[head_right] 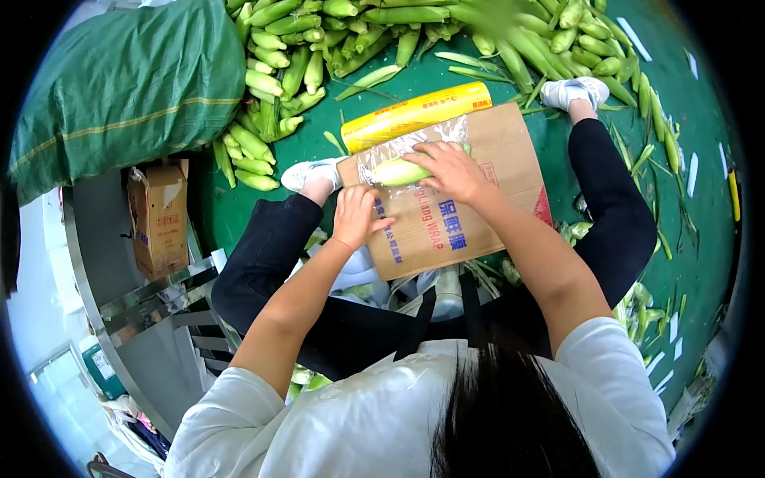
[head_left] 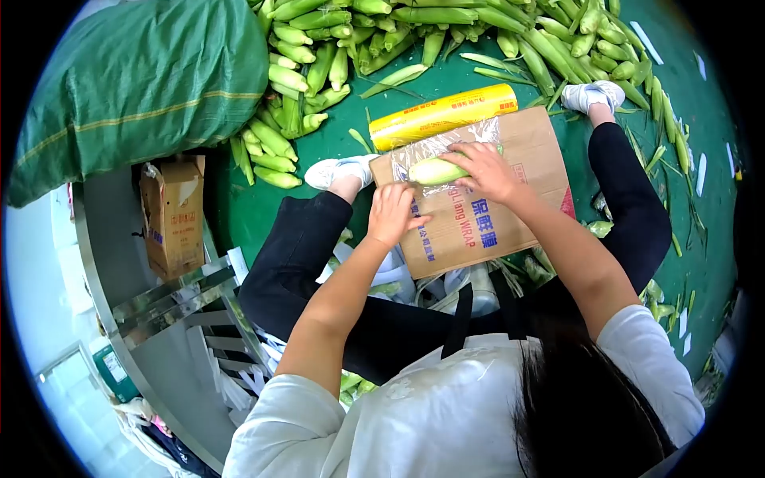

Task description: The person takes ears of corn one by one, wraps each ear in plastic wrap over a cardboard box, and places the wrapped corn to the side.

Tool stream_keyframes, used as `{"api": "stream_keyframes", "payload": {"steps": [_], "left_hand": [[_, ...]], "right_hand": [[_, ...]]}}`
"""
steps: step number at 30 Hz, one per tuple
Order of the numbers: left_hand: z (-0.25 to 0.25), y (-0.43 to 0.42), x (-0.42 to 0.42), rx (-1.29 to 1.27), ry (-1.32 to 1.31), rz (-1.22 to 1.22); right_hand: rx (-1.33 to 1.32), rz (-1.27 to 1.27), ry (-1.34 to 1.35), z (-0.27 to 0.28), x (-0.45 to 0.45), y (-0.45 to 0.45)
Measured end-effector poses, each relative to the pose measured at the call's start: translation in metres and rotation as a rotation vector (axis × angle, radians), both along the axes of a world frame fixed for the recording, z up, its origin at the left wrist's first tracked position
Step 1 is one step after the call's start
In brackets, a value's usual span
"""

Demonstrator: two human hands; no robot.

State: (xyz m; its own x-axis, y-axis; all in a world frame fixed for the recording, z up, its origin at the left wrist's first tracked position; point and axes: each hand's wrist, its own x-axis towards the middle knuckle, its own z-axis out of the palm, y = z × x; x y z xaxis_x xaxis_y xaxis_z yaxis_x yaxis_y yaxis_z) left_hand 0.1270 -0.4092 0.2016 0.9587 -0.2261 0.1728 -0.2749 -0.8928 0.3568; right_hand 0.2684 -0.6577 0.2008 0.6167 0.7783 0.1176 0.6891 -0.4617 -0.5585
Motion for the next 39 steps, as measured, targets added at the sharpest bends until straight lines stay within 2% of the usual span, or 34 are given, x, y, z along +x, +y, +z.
{"api": "stream_keyframes", "payload": {"steps": [3,6,7,8,10,11,13,15,16,17,18,20,22,24,26,27,28,30,31,33,36,38,39], "left_hand": [[-0.01,0.001,0.005,0.068,0.233,0.362],[-0.008,0.024,0.014,0.163,-0.017,-0.054],[0.001,0.029,0.014,0.107,-0.019,-0.198],[0.01,0.035,0.016,0.082,0.072,-0.403],[0.028,0.033,0.017,0.071,0.269,-0.5],[0.042,0.029,0.015,-0.021,0.28,-0.415],[0.039,0.02,0.024,-0.091,0.409,-0.404],[0.018,-0.005,0.039,-0.135,0.543,-0.382],[0.022,-0.023,0.05,-0.237,0.49,-0.328],[0.006,-0.03,0.061,-0.276,0.376,-0.406],[-0.014,-0.032,0.072,-0.318,0.267,-0.479],[-0.035,-0.023,0.092,-0.236,0.255,-0.434],[-0.005,-0.014,0.118,-0.106,0.229,-0.142],[0.003,0.006,0.143,-0.603,0.306,0.479],[0.011,0.037,0.151,-0.783,0.13,0.672],[0.01,0.051,0.15,-0.822,0.154,0.679],[0.005,0.062,0.147,-0.866,0.18,0.687],[-0.004,0.065,0.143,-0.885,0.219,0.673],[-0.009,0.057,0.145,-0.816,0.239,0.651],[-0.023,0.039,0.158,-0.723,0.242,0.538],[0.001,-0.015,0.186,-0.757,0.25,0.291],[-0.01,-0.047,0.186,-0.75,0.258,-0.017],[-0.026,-0.064,0.179,-0.465,0.283,-0.096]], "right_hand": [[-0.074,0.006,-0.002,0.001,0.007,0.005],[-0.094,-0.041,0.055,0.002,0.005,0.003],[-0.097,-0.048,0.077,0.003,0.004,0.001],[-0.1,-0.055,0.098,0.004,0.004,-0.002],[-0.198,0.096,0.17,0.022,0.002,-0.015],[-0.24,0.171,0.209,0.027,-0.001,-0.025],[-0.257,0.256,0.252,0.024,-0.013,-0.042],[-0.226,0.259,0.251,0.018,-0.025,-0.048],[-0.209,0.256,0.251,0.017,-0.03,-0.049],[-0.122,0.203,0.113,0.013,-0.035,-0.048],[-0.153,0.12,0.015,0.008,-0.03,-0.039],[-0.217,-0.032,-0.155,-0.006,-0.019,-0.016],[-0.091,-0.248,-0.229,-0.029,0.016,0.021],[-0.029,-0.405,-0.33,-0.03,0.062,0.051],[-0.142,-0.304,-0.008,0.004,0.088,0.055],[-0.202,-0.246,0.162,0.013,0.091,0.056],[-0.171,-0.189,0.046,0.008,0.078,0.053],[-0.126,-0.075,-0.189,0.003,0.037,0.038],[-0.16,-0.102,-0.39,0.002,0.027,0.034],[-0.295,-0.091,-0.194,0.003,0.032,0.04],[-0.464,0.003,0.131,0.015,0.043,0.045],[-0.58,0.065,0.4,0.031,0.044,0.038],[-0.445,0.057,0.46,0.025,0.035,0.026]]}}
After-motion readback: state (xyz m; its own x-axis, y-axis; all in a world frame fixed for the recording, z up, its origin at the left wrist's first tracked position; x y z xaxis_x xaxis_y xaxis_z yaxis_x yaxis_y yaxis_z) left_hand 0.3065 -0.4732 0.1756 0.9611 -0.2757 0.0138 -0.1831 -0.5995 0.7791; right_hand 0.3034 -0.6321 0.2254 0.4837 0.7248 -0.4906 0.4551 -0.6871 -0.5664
